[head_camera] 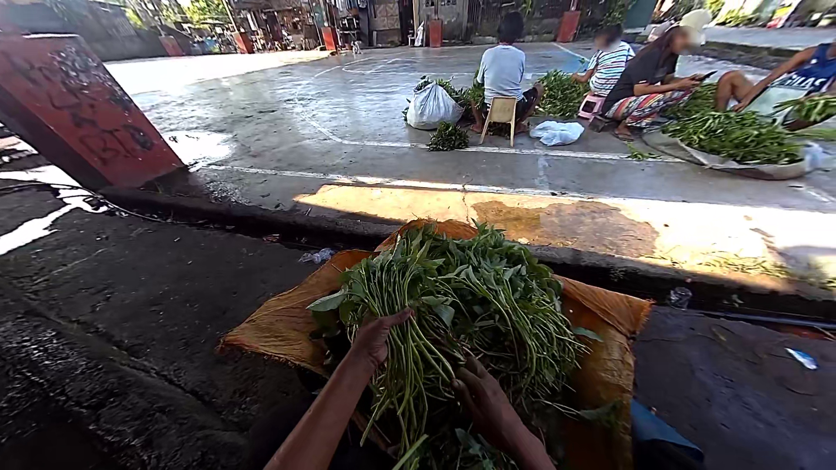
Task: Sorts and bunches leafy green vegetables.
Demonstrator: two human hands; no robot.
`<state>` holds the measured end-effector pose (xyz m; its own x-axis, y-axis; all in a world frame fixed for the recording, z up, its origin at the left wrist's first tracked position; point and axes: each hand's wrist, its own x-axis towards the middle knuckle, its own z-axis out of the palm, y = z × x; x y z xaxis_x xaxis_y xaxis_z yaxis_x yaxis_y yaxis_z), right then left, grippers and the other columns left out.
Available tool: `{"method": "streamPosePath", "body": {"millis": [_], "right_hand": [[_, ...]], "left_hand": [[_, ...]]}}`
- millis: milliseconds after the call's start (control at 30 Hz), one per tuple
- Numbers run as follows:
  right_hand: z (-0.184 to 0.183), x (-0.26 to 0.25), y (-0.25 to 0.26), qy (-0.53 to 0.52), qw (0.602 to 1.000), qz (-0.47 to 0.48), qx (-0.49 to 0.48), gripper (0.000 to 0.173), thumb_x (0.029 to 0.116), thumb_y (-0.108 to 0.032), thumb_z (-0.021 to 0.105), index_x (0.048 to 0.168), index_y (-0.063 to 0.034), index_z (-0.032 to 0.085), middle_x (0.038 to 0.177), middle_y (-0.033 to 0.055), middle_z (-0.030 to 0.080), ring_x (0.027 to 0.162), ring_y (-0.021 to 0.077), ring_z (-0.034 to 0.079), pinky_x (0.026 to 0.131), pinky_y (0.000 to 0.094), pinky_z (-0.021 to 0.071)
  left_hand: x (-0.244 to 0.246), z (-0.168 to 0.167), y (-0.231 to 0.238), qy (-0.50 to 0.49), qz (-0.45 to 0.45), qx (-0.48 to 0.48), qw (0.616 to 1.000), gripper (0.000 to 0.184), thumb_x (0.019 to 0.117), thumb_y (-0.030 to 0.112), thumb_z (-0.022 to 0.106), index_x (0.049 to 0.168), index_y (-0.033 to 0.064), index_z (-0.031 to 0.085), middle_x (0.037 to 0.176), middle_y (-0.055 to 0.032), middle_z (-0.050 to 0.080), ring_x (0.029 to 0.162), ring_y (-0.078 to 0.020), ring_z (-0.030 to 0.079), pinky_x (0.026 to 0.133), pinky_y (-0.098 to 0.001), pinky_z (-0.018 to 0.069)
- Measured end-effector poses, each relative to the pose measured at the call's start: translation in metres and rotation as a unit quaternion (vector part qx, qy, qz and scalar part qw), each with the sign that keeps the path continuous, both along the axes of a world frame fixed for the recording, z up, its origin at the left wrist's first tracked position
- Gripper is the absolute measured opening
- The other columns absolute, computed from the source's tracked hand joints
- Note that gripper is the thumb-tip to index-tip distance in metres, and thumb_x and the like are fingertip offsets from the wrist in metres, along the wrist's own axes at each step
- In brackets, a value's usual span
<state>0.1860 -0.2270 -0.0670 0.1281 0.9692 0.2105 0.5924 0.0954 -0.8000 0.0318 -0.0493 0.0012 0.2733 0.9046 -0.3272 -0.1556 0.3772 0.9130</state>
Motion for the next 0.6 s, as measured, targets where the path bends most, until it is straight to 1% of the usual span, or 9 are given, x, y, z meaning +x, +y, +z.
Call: {"method": "streamPosePath", "body": {"millis": [67, 133, 233, 267, 333, 400, 500, 533, 600], "right_hand": [[0.001, -0.002, -0.005, -0.089, 0.993, -0.074, -0.018, 0.040, 0.1045, -0.029, 0.051, 0.090, 0.0053, 0.067, 0.093, 0.0210, 0.062, 0.086, 0.0345, 0.066, 0.077, 0.0468, 0.0571], [0.006, 0.003, -0.009, -0.122, 0.985, -0.066, -0.104, 0.040, 0.1051, -0.030, 0.052, 0.097, 0.0050, 0.068, 0.099, 0.0219, 0.063, 0.093, 0.0369, 0.067, 0.082, 0.0485, 0.0565], [0.010, 0.029, -0.003, -0.146, 0.919, 0.027, -0.365, 0.048, 0.1073, -0.044, 0.047, 0.127, -0.0042, 0.066, 0.136, 0.0260, 0.056, 0.115, 0.0434, 0.063, 0.096, 0.0607, 0.0505], [0.005, 0.039, 0.002, -0.146, 0.911, 0.011, -0.386, 0.049, 0.1061, -0.046, 0.050, 0.132, -0.0068, 0.065, 0.144, 0.0271, 0.051, 0.118, 0.0457, 0.061, 0.097, 0.0634, 0.0496], [-0.001, 0.062, 0.016, -0.150, 0.936, -0.093, -0.306, 0.043, 0.1058, -0.038, 0.052, 0.137, -0.0091, 0.063, 0.147, 0.0255, 0.049, 0.121, 0.0444, 0.060, 0.099, 0.0587, 0.0509], [-0.004, 0.084, 0.039, -0.162, 0.950, -0.166, -0.208, 0.038, 0.1069, -0.025, 0.049, 0.139, -0.0089, 0.062, 0.148, 0.0236, 0.049, 0.131, 0.0437, 0.053, 0.107, 0.0557, 0.0462], [0.001, 0.107, 0.070, -0.205, 0.937, -0.149, -0.240, 0.041, 0.1075, -0.019, 0.045, 0.146, -0.0109, 0.057, 0.154, 0.0187, 0.047, 0.140, 0.0435, 0.044, 0.113, 0.0612, 0.0354], [0.004, 0.109, 0.076, -0.213, 0.933, -0.149, -0.249, 0.039, 0.1067, -0.018, 0.047, 0.144, -0.0096, 0.059, 0.150, 0.0176, 0.052, 0.138, 0.0409, 0.048, 0.113, 0.0589, 0.0369], [0.015, 0.104, 0.078, -0.206, 0.936, -0.190, -0.213, 0.030, 0.1039, -0.014, 0.053, 0.129, -0.0051, 0.068, 0.131, 0.0180, 0.065, 0.123, 0.0379, 0.061, 0.105, 0.0549, 0.0467]], "left_hand": [[0.000, 0.000, 0.003, 0.016, 0.036, -0.009, 0.999, 0.037, 0.0887, -0.003, 0.073, 0.123, -0.0020, 0.058, 0.102, -0.0135, 0.070, 0.089, -0.0190, 0.069, 0.079, -0.0336, 0.0579], [0.000, -0.004, 0.006, 0.026, 0.045, -0.001, 0.999, 0.039, 0.0886, -0.003, 0.073, 0.125, -0.0032, 0.057, 0.105, -0.0150, 0.070, 0.092, -0.0198, 0.069, 0.082, -0.0344, 0.0575], [-0.002, 0.000, 0.007, 0.008, 0.063, -0.010, 0.998, 0.036, 0.0901, 0.001, 0.073, 0.123, -0.0032, 0.059, 0.104, -0.0147, 0.069, 0.090, -0.0193, 0.068, 0.080, -0.0348, 0.0576], [-0.003, 0.001, 0.009, -0.005, 0.070, -0.019, 0.997, 0.031, 0.0909, 0.002, 0.072, 0.119, -0.0035, 0.061, 0.101, -0.0145, 0.070, 0.088, -0.0194, 0.069, 0.079, -0.0348, 0.0584], [-0.006, 0.002, 0.012, -0.039, 0.066, -0.036, 0.996, 0.022, 0.0935, 0.002, 0.068, 0.114, -0.0038, 0.063, 0.095, -0.0145, 0.071, 0.083, -0.0198, 0.070, 0.074, -0.0338, 0.0598], [-0.007, 0.001, 0.011, -0.073, 0.035, -0.045, 0.996, 0.015, 0.0961, -0.002, 0.061, 0.111, -0.0038, 0.064, 0.091, -0.0150, 0.072, 0.080, -0.0205, 0.071, 0.072, -0.0325, 0.0605], [-0.005, -0.004, 0.011, -0.090, 0.007, -0.049, 0.995, 0.013, 0.0963, -0.004, 0.060, 0.109, -0.0041, 0.064, 0.090, -0.0153, 0.072, 0.079, -0.0211, 0.071, 0.072, -0.0327, 0.0608], [-0.003, -0.006, 0.010, -0.090, 0.010, -0.051, 0.995, 0.013, 0.0958, -0.003, 0.062, 0.109, -0.0041, 0.064, 0.090, -0.0151, 0.072, 0.079, -0.0211, 0.072, 0.072, -0.0329, 0.0608], [0.001, -0.007, 0.008, -0.085, 0.021, -0.059, 0.994, 0.016, 0.0946, -0.004, 0.064, 0.111, -0.0051, 0.062, 0.090, -0.0161, 0.072, 0.079, -0.0218, 0.072, 0.072, -0.0337, 0.0612]]}}
